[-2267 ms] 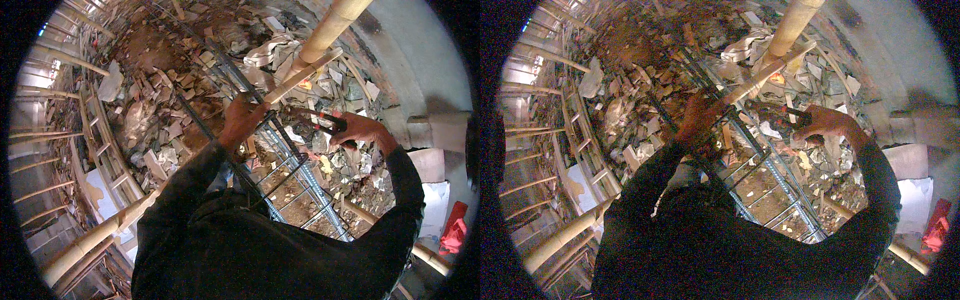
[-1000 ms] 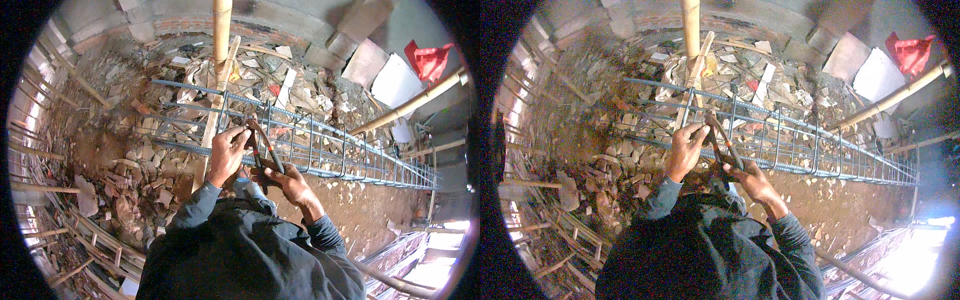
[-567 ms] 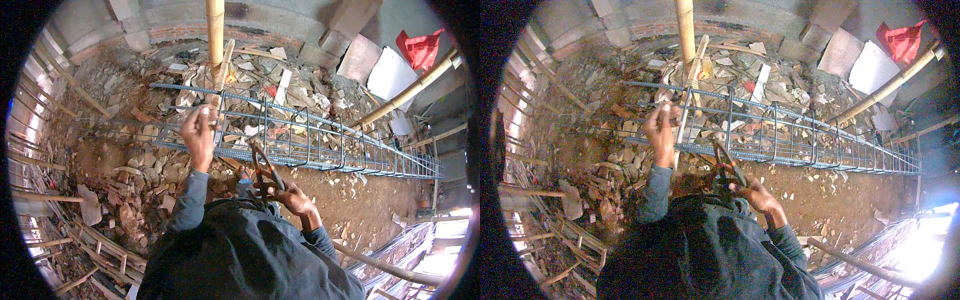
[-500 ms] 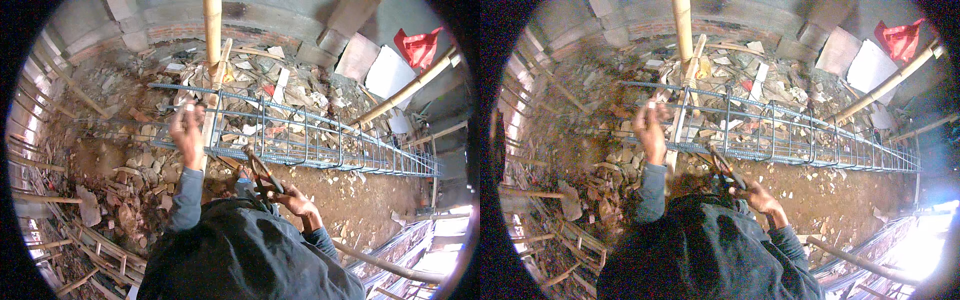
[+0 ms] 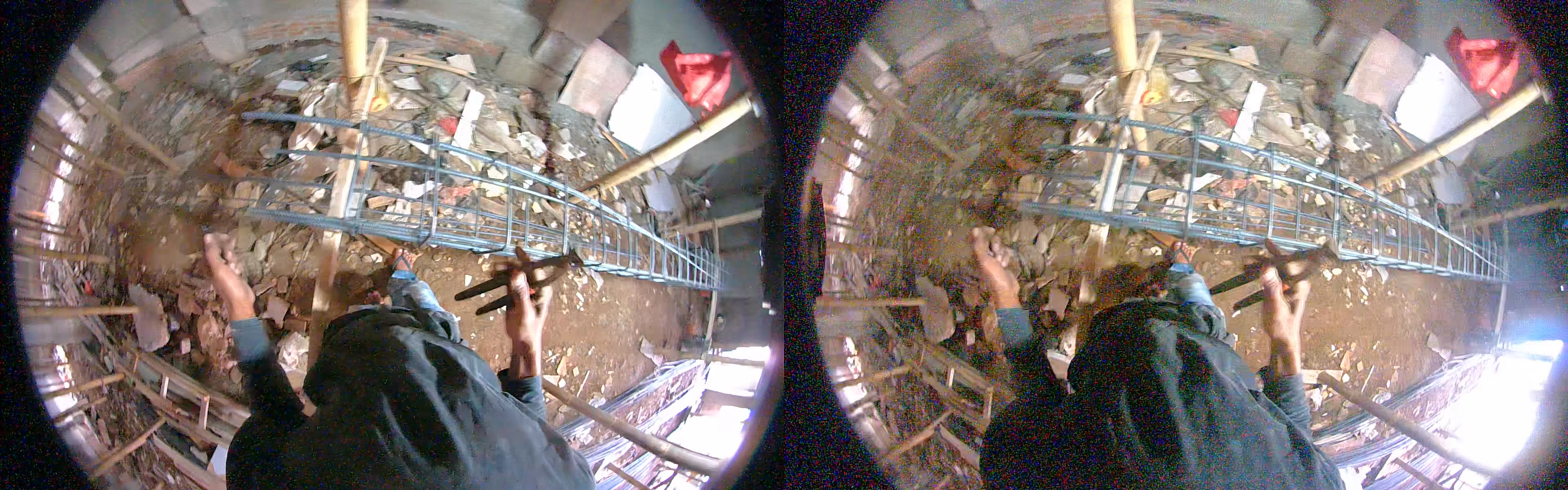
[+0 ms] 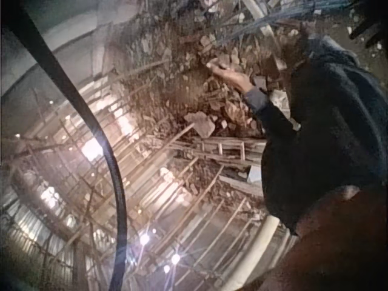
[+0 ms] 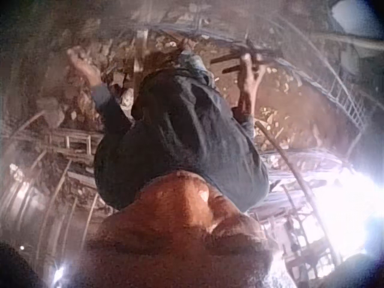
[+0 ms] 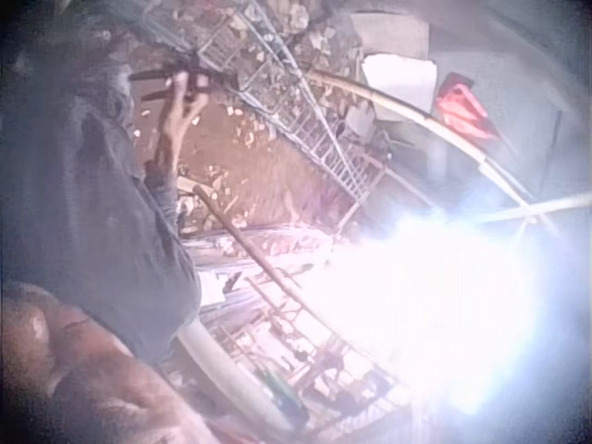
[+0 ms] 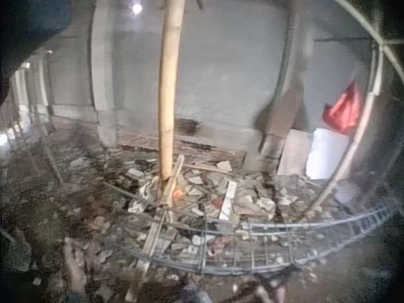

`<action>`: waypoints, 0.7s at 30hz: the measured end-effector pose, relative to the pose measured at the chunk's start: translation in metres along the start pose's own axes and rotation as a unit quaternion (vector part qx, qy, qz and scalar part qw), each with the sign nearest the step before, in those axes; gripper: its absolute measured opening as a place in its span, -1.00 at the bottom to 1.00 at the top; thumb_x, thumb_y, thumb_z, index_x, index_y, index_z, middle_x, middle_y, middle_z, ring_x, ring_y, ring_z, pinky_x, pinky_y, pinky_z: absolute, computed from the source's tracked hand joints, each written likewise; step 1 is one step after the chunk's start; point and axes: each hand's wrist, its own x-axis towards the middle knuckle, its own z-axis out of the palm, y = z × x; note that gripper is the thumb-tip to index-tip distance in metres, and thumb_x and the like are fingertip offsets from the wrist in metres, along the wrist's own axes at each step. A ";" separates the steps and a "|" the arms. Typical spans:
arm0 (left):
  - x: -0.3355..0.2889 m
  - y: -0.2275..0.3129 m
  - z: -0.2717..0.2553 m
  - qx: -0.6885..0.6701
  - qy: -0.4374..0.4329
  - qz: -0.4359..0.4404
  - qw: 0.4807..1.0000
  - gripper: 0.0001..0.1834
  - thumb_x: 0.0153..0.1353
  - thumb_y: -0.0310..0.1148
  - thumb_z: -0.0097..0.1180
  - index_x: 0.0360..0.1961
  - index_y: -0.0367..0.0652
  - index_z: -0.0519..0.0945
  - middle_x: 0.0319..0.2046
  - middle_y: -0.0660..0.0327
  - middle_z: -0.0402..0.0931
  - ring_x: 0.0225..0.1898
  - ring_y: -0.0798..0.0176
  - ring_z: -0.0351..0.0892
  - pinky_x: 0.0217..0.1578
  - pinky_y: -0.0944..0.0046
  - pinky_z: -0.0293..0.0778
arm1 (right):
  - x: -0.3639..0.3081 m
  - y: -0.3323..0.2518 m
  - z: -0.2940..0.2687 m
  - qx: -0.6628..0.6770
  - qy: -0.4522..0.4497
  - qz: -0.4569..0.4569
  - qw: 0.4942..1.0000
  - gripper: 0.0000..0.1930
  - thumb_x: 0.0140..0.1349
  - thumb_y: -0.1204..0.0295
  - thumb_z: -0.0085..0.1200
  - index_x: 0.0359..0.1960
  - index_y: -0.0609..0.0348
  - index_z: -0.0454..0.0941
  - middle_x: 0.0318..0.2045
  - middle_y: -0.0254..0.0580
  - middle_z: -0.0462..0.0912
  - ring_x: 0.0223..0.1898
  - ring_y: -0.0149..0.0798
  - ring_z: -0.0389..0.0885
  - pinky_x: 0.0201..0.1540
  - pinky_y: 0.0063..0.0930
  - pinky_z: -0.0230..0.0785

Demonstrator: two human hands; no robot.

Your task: The person assembles a rebar cage by tying intersecting steel bars with wire using pliers. They position the cage on bamboo supports, wrap wire around intersections, and twist it tight to secure the structure.

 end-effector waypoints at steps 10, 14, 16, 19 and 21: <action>-0.031 -0.010 -0.071 -0.089 0.099 0.087 0.987 -0.75 0.51 -0.12 0.04 -0.01 -0.03 0.51 -0.26 0.43 0.39 -0.30 0.48 0.29 -0.27 0.37 0.24 | 0.001 -0.007 0.101 -0.096 -0.362 -0.068 0.925 -0.68 0.25 0.68 0.17 0.03 0.23 0.73 0.04 -0.05 0.71 0.16 -0.08 0.64 0.17 -0.22 0.54; -0.061 0.015 -0.069 -0.107 0.031 0.159 0.981 -0.81 0.52 -0.24 0.06 0.02 -0.05 0.55 -0.25 0.40 0.43 -0.29 0.47 0.31 -0.25 0.38 0.26 | 0.009 0.021 0.173 -0.074 -0.477 -0.191 0.854 -0.73 0.33 0.44 0.29 0.03 0.20 0.74 0.04 -0.01 0.74 0.07 0.02 0.71 0.20 -0.19 0.50; -0.076 0.023 -0.064 -0.092 0.042 0.162 0.982 -0.81 0.53 -0.25 0.07 0.04 -0.04 0.55 -0.23 0.40 0.45 -0.29 0.47 0.30 -0.24 0.37 0.27 | 0.010 0.039 0.200 -0.107 -0.514 -0.177 0.832 -0.71 0.33 0.46 0.28 0.05 0.23 0.69 0.03 0.04 0.73 0.08 0.10 0.71 0.20 -0.13 0.52; -0.088 0.030 -0.062 -0.138 -0.001 0.172 0.975 -0.77 0.54 -0.24 0.08 0.11 -0.04 0.54 -0.06 0.33 0.55 -0.17 0.39 0.40 -0.14 0.29 0.32 | 0.010 0.072 0.235 -0.153 -0.537 -0.261 0.788 -0.71 0.28 0.48 0.27 0.03 0.25 0.67 0.05 0.12 0.69 0.08 0.21 0.67 0.18 -0.09 0.53; -0.092 0.033 -0.064 -0.205 0.057 0.117 0.970 -0.68 0.56 -0.19 0.01 0.20 -0.08 0.51 0.05 0.22 0.57 -0.03 0.29 0.44 -0.03 0.25 0.36 | 0.010 0.094 0.248 -0.129 -0.562 -0.232 0.783 -0.69 0.27 0.48 0.27 0.04 0.23 0.66 0.02 0.12 0.69 0.06 0.23 0.67 0.16 -0.06 0.53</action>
